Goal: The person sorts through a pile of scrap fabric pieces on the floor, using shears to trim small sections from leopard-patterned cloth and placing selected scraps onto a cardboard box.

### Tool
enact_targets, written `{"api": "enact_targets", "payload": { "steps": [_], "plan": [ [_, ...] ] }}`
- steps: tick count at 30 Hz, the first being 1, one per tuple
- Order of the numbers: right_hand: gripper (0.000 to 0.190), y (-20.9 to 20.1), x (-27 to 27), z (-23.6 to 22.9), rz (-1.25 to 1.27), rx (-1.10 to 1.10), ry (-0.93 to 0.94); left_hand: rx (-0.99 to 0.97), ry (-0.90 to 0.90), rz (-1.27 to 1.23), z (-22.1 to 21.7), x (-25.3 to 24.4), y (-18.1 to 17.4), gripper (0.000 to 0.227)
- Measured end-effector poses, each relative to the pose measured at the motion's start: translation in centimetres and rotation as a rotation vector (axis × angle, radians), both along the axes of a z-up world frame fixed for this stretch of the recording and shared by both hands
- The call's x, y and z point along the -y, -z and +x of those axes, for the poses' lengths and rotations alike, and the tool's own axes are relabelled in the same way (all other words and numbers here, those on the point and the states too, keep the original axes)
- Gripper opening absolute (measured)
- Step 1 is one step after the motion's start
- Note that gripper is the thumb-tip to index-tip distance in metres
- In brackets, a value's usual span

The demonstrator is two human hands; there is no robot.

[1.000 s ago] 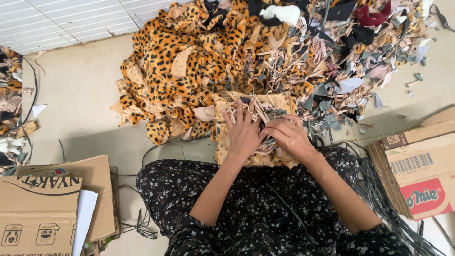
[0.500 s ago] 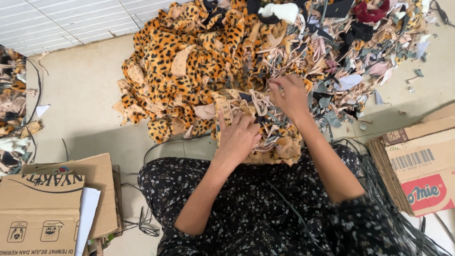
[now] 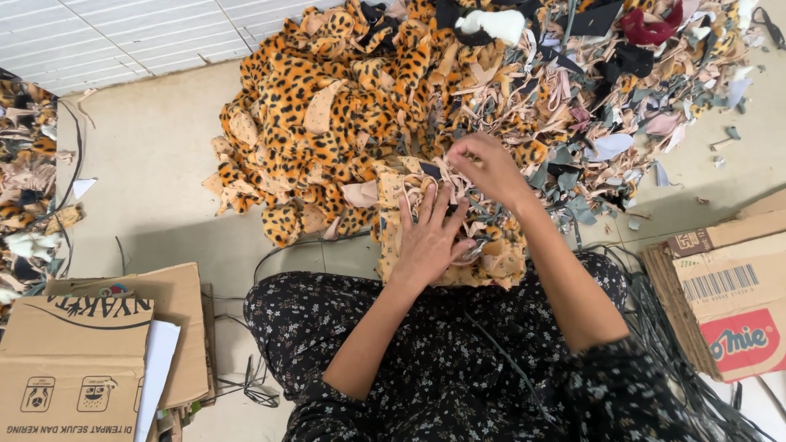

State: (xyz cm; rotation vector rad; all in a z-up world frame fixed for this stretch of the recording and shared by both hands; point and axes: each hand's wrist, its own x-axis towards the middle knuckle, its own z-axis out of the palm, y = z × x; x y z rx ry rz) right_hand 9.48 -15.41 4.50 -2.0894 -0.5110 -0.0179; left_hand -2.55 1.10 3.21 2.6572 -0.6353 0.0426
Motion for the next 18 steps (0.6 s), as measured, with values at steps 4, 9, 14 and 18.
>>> {"api": "enact_targets", "payload": {
  "steps": [4,9,14,18],
  "plan": [
    [0.009,-1.6,2.4,-4.7,-0.096,0.129,-0.111,0.162,-0.068,-0.087,0.6,-1.1,0.8,0.056],
    [0.026,1.2,3.4,-7.3,-0.313,0.387,-0.053,0.399,-0.214,-0.259,0.9,-2.1,1.7,0.064],
    [0.056,0.2,-0.5,-9.9,-0.616,0.138,0.067,0.211,-0.165,-0.126,1.5,-0.4,1.3,0.083],
    [0.063,6.1,-1.2,-9.6,-0.653,0.322,0.158,0.222,-0.166,-0.072,2.0,0.0,3.5,0.092]
  ]
}}
